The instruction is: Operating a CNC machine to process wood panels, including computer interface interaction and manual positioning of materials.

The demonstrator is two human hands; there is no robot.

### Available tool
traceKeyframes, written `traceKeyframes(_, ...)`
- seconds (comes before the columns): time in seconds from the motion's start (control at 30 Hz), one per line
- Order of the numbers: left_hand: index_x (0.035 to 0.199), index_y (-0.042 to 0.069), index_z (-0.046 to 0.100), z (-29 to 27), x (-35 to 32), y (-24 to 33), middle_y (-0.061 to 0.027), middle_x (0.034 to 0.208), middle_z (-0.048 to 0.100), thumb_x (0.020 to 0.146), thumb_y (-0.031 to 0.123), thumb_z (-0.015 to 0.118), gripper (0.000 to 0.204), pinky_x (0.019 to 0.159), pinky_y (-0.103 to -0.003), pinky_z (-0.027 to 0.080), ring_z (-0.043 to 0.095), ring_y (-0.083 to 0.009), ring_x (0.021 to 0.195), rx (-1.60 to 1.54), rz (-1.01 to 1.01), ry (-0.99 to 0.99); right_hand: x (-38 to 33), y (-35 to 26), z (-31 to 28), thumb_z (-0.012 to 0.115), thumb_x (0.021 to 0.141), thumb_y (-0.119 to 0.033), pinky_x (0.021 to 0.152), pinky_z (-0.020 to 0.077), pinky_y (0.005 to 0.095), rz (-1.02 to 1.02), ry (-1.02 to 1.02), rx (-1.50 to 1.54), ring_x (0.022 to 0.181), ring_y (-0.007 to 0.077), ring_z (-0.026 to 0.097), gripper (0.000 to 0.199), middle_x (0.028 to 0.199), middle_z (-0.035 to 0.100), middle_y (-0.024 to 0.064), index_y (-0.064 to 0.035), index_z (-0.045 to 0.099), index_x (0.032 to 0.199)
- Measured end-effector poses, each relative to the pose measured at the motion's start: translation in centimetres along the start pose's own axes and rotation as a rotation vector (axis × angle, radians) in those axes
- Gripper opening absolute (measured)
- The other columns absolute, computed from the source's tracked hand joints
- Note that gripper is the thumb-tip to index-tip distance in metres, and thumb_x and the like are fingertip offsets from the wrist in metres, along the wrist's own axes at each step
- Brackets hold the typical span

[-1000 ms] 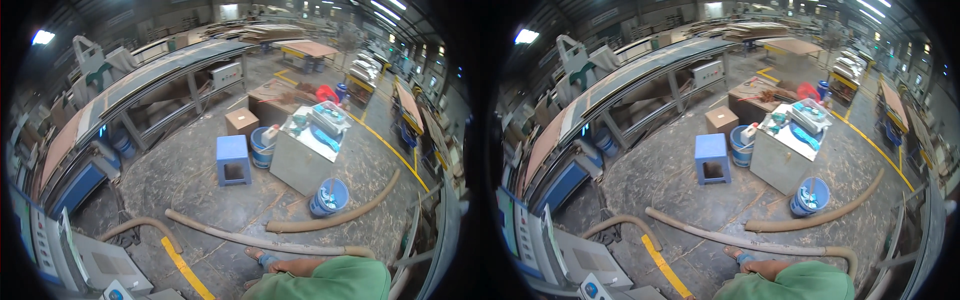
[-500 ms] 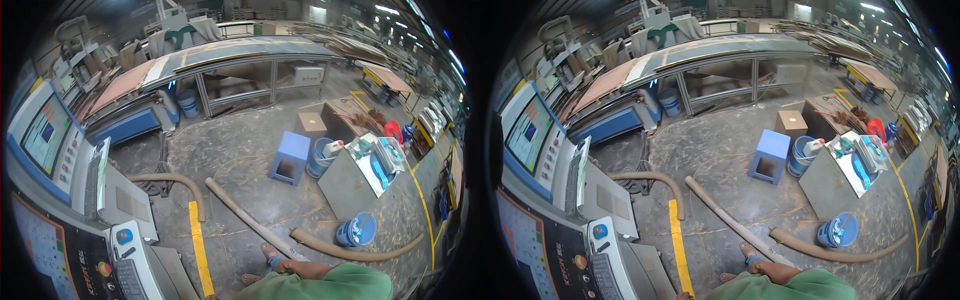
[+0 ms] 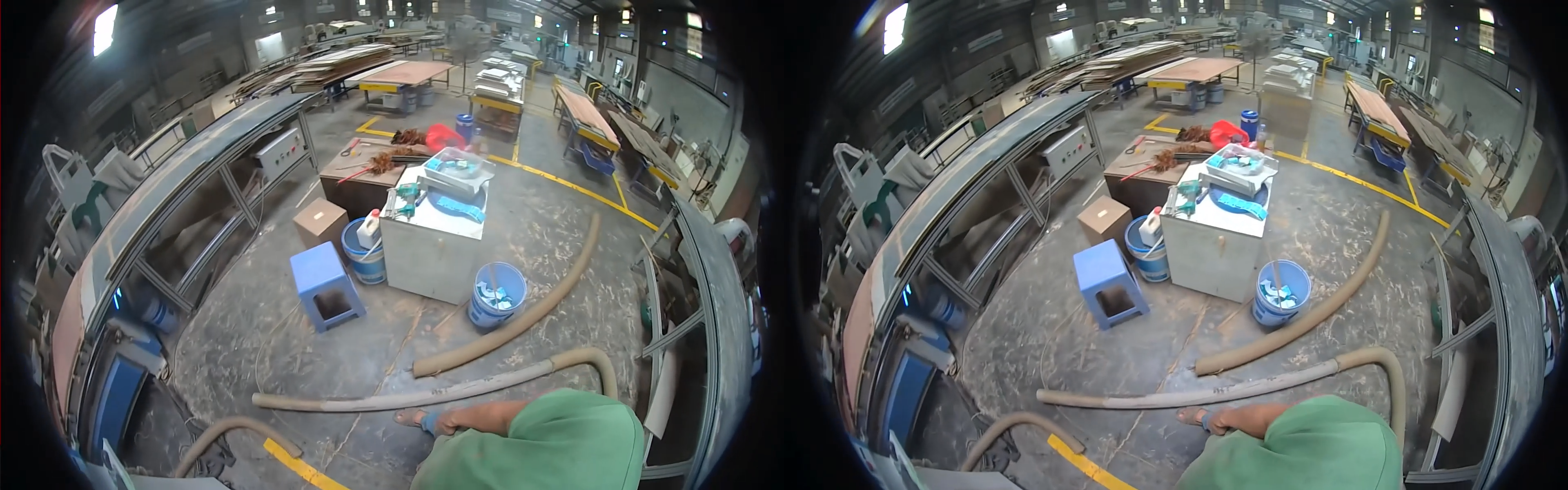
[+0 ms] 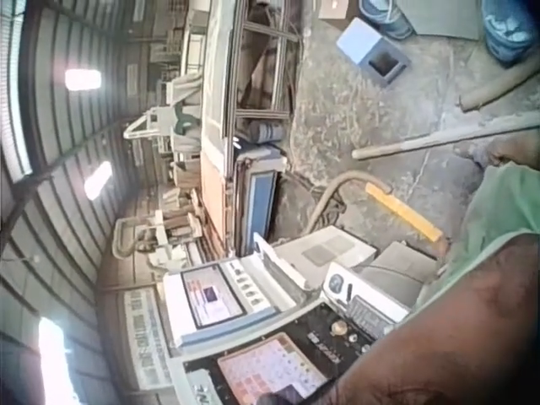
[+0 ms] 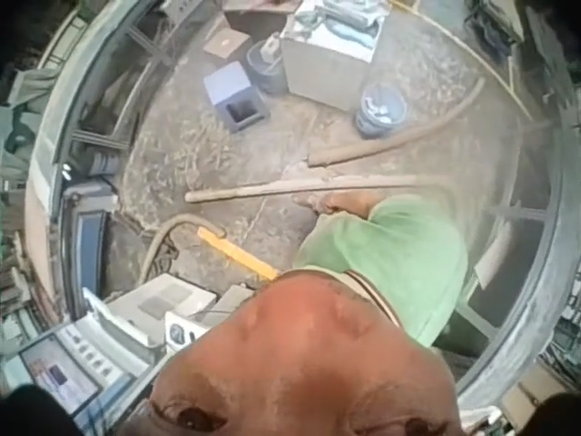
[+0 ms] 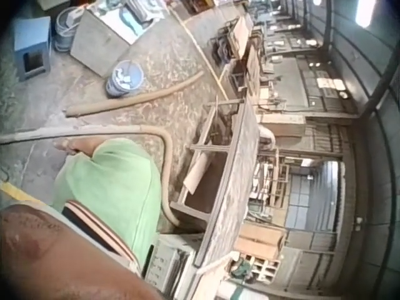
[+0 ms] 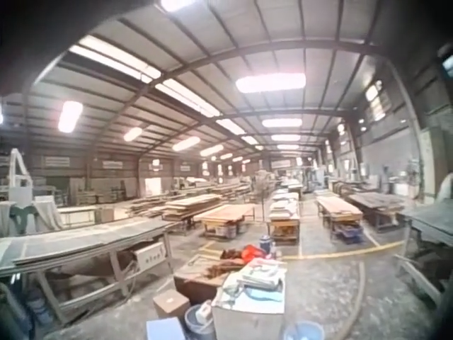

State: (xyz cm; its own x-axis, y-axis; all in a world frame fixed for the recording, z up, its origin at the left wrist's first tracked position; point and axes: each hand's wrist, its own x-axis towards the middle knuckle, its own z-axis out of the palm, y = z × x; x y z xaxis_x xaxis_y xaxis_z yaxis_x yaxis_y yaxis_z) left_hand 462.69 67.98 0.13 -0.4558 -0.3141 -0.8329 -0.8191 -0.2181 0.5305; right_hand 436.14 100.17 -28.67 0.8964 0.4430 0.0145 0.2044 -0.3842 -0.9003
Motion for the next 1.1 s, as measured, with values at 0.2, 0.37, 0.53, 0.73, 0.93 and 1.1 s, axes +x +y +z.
traceKeyframes(0.2,0.096,0.001,0.06,-0.2,3.6,-0.4,-0.0086,0.078,0.065,0.099,0.032,0.045,0.035,0.052,-0.035,0.049,0.061,-0.0222,0.061,-0.027,0.227,0.143,0.6,-4.5,-6.0,0.059,0.09,-0.039,0.069,0.0453,0.0406,-0.773,-0.076,-0.689,0.077,0.024,0.057,0.024,0.087,0.058,0.0053,-0.015,0.063,0.09)
traceKeyframes(0.37,0.084,0.0,0.064,3.0,4.6,6.7,-0.0119,0.072,0.067,0.097,0.026,0.046,0.034,0.051,-0.037,0.05,0.062,-0.0223,0.059,0.188,0.239,-0.02,6.9,6.9,4.1,0.06,0.088,-0.036,0.063,0.0461,0.0407,-1.269,0.038,-1.26,0.072,0.0234,0.058,0.023,0.081,0.06,0.007,-0.014,0.064,0.089)
traceKeyframes(0.53,0.096,0.0,0.065,-5.0,11.3,11.9,-0.0136,0.08,0.068,0.095,0.027,0.05,0.031,0.058,-0.037,0.051,0.065,-0.0229,0.068,0.29,0.325,0.003,0.0,-9.0,4.2,0.063,0.083,-0.037,0.061,0.0496,0.0421,-1.903,-0.733,-1.608,0.071,0.0248,0.062,0.028,0.08,0.065,0.0098,-0.0106,0.068,0.091)
traceKeyframes(0.73,0.115,0.005,0.065,-5.0,6.2,-2.9,-0.0127,0.091,0.068,0.098,0.036,0.052,0.038,0.069,-0.037,0.051,0.066,-0.0215,0.082,0.242,0.21,0.202,-7.0,-28.0,0.5,0.063,0.082,-0.027,0.056,0.0542,0.0393,-1.801,-2.34,-1.404,0.066,0.0226,0.065,0.027,0.079,0.068,0.0102,-0.0046,0.068,0.095)
traceKeyframes(0.93,0.098,0.001,0.067,-14.4,1.9,25.8,-0.0235,0.095,0.066,0.091,0.031,0.054,0.033,0.078,-0.045,0.049,0.064,-0.0404,0.091,0.186,0.707,1.036,-17.0,-30.0,9.7,0.058,0.085,-0.011,0.044,0.0516,0.0367,-1.206,-2.477,-1.605,0.052,0.0248,0.061,0.028,0.076,0.062,0.0139,0.0016,0.061,0.11)
traceKeyframes(1.1,0.093,0.002,0.07,-26.0,-4.8,36.4,-0.0198,0.089,0.069,0.087,0.028,0.061,0.028,0.076,-0.043,0.052,0.067,-0.0361,0.086,0.149,0.79,1.336,-25.6,-27.9,8.2,0.056,0.088,-0.013,0.046,0.0522,0.035,-1.636,-2.704,-1.474,0.052,0.0229,0.06,0.027,0.078,0.063,0.013,0.0005,0.062,0.111)
